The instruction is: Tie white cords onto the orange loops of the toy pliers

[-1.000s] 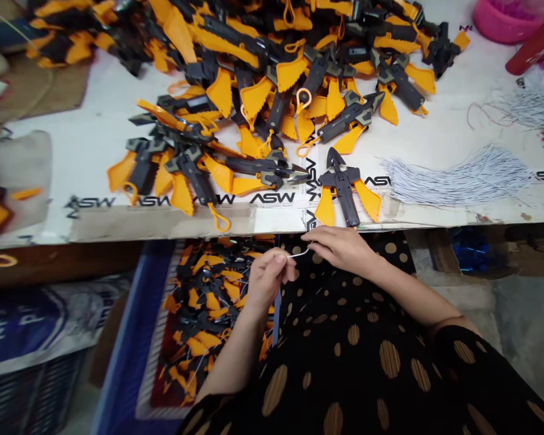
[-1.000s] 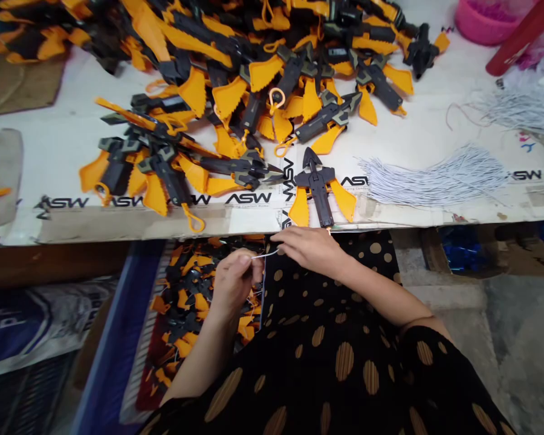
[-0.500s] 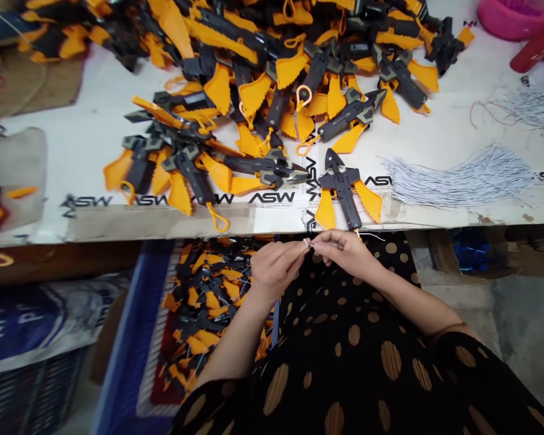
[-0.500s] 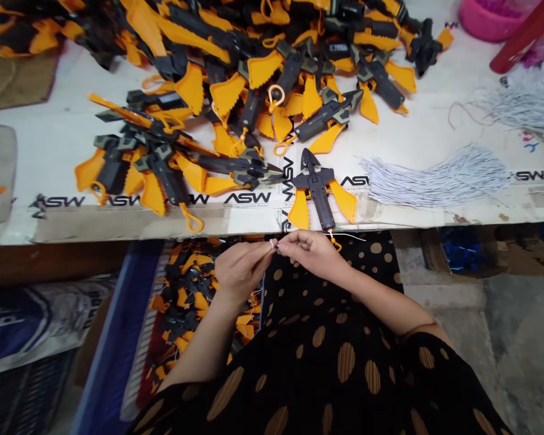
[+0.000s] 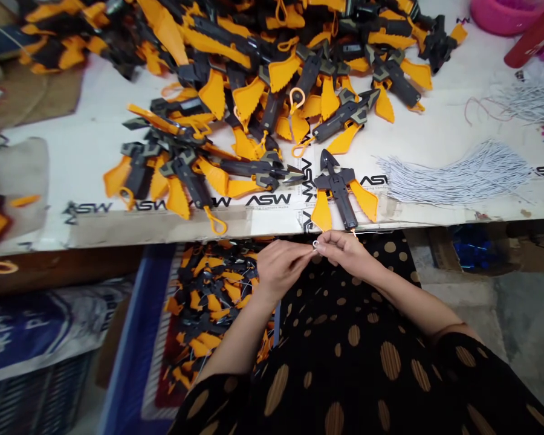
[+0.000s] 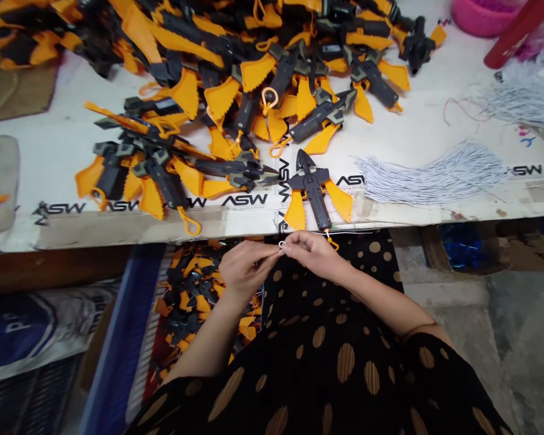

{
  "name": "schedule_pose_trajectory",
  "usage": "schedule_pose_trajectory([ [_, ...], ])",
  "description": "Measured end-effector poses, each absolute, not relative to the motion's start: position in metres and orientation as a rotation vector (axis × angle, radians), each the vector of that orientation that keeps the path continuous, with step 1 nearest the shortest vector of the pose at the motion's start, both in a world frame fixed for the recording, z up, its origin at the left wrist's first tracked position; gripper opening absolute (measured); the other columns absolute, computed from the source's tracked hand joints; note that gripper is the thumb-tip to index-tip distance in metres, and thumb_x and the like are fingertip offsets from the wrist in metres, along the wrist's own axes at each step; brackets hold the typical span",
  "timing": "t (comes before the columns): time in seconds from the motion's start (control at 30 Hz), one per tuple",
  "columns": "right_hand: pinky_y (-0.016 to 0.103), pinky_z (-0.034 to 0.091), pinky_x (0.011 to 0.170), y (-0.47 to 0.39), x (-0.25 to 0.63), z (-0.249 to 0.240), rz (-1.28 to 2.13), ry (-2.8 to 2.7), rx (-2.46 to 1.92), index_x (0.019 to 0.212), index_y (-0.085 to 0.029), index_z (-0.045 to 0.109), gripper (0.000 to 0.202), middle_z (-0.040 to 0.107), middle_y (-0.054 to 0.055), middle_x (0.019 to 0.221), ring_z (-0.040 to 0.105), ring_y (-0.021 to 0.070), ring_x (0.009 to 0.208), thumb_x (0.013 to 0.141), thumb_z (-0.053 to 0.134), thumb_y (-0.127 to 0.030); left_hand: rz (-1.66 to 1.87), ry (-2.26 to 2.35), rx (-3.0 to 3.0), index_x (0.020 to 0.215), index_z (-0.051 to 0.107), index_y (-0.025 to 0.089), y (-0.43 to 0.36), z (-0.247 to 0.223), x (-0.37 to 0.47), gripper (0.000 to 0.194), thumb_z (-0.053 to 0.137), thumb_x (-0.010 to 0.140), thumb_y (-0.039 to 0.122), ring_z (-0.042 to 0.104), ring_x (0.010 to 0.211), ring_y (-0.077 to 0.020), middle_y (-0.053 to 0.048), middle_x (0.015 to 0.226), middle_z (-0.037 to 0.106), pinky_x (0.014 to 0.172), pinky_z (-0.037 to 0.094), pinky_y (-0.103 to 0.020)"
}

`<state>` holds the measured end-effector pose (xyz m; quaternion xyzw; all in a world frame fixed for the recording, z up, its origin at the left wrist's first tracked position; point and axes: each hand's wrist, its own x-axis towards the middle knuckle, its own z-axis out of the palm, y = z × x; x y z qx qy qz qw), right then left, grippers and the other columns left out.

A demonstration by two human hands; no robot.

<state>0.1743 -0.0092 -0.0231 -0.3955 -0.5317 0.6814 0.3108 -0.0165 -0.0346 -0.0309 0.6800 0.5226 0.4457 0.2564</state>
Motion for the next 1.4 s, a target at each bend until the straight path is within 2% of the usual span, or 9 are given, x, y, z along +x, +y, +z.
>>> schedule_pose_trajectory([
  [0.13,0.028,0.048,0.076,-0.013,0.180,-0.023,1.220,-1.807,-0.897,0.091,-0.020,0.059,0.020,0.064,0.004,0.089,0.059,0.0148,0.082,0.101,0.048,-0.035,1.117,1.210,1.130,0.074,0.067,0.020,-0.040,-0.030,0.002,0.035,0.072,0.084,0.053,0.060,0.052,-0.0139,-0.001,0.062,0.067,0.054,0.050,-0.026],
  [0.23,0.029,0.048,0.080,-0.011,0.184,-0.020,1.031,-1.996,-0.842,0.092,-0.020,0.060,0.020,0.066,0.007,0.094,0.062,0.0157,0.089,0.102,0.045,-0.028,1.036,1.162,1.036,0.073,0.065,0.019,-0.038,-0.027,0.002,0.036,0.074,0.082,0.053,0.056,0.049,-0.0118,0.001,0.059,0.064,0.052,0.047,-0.024],
  [0.4,0.022,0.043,0.059,-0.006,0.187,-0.016,1.446,-1.767,-1.030,0.089,-0.018,0.065,0.017,0.062,0.000,0.076,0.054,0.0106,0.064,0.094,0.060,-0.034,1.146,1.355,1.592,0.073,0.073,0.020,-0.032,-0.018,-0.005,0.014,0.077,0.082,0.029,0.064,0.064,-0.0134,-0.001,0.069,0.071,0.065,0.051,-0.025],
  [0.57,0.021,0.041,0.056,-0.005,0.186,-0.015,1.830,-1.522,-0.985,0.091,-0.017,0.066,0.029,0.059,-0.003,0.070,0.050,0.0095,0.060,0.086,0.067,-0.045,1.300,1.308,1.771,0.077,0.078,0.023,-0.030,-0.023,-0.004,0.009,0.077,0.083,0.030,0.067,0.068,-0.0156,-0.003,0.074,0.074,0.068,0.054,-0.028],
  [0.83,0.021,0.039,0.057,-0.017,0.177,-0.018,1.311,-1.614,-1.209,0.080,-0.019,0.062,0.011,0.057,-0.005,0.066,0.048,0.0084,0.057,0.086,0.059,-0.028,1.185,1.479,1.796,0.091,0.074,0.020,-0.044,-0.024,0.008,0.012,0.064,0.093,0.025,0.069,0.075,-0.0141,-0.003,0.085,0.076,0.072,0.053,-0.026],
  [0.97,0.022,0.039,0.056,-0.019,0.176,-0.027,1.054,-1.785,-1.143,0.080,-0.020,0.059,0.010,0.059,-0.003,0.071,0.048,0.0089,0.056,0.089,0.057,-0.024,1.178,1.636,1.917,0.081,0.071,0.019,-0.049,-0.024,0.014,0.012,0.063,0.089,0.023,0.065,0.071,-0.0139,-0.001,0.077,0.073,0.072,0.050,-0.027],
  [1.1,0.023,0.041,0.060,-0.015,0.183,-0.032,0.800,-1.999,-0.868,0.084,-0.020,0.058,0.011,0.059,0.000,0.076,0.051,0.0099,0.060,0.094,0.053,-0.020,1.137,1.653,1.714,0.074,0.065,0.019,-0.049,-0.023,0.015,0.012,0.060,0.085,0.022,0.059,0.061,-0.0118,0.002,0.067,0.067,0.064,0.048,-0.024],
  [1.23,0.022,0.041,0.060,-0.012,0.188,-0.028,0.889,-2.006,-0.758,0.087,-0.020,0.060,0.010,0.061,0.000,0.079,0.052,0.0095,0.062,0.095,0.054,-0.020,1.060,1.468,1.476,0.078,0.064,0.018,-0.050,-0.024,0.011,0.016,0.058,0.089,0.028,0.057,0.057,-0.0104,0.002,0.066,0.065,0.056,0.046,-0.021],
  [1.4,0.021,0.040,0.057,-0.014,0.182,-0.022,1.185,-1.852,-1.063,0.087,-0.020,0.061,0.011,0.060,-0.003,0.070,0.050,0.0091,0.057,0.095,0.056,-0.027,1.198,1.432,1.784,0.093,0.068,0.019,-0.048,-0.032,0.003,0.009,0.061,0.093,0.024,0.066,0.072,-0.0115,-0.002,0.085,0.073,0.067,0.051,-0.023],
])
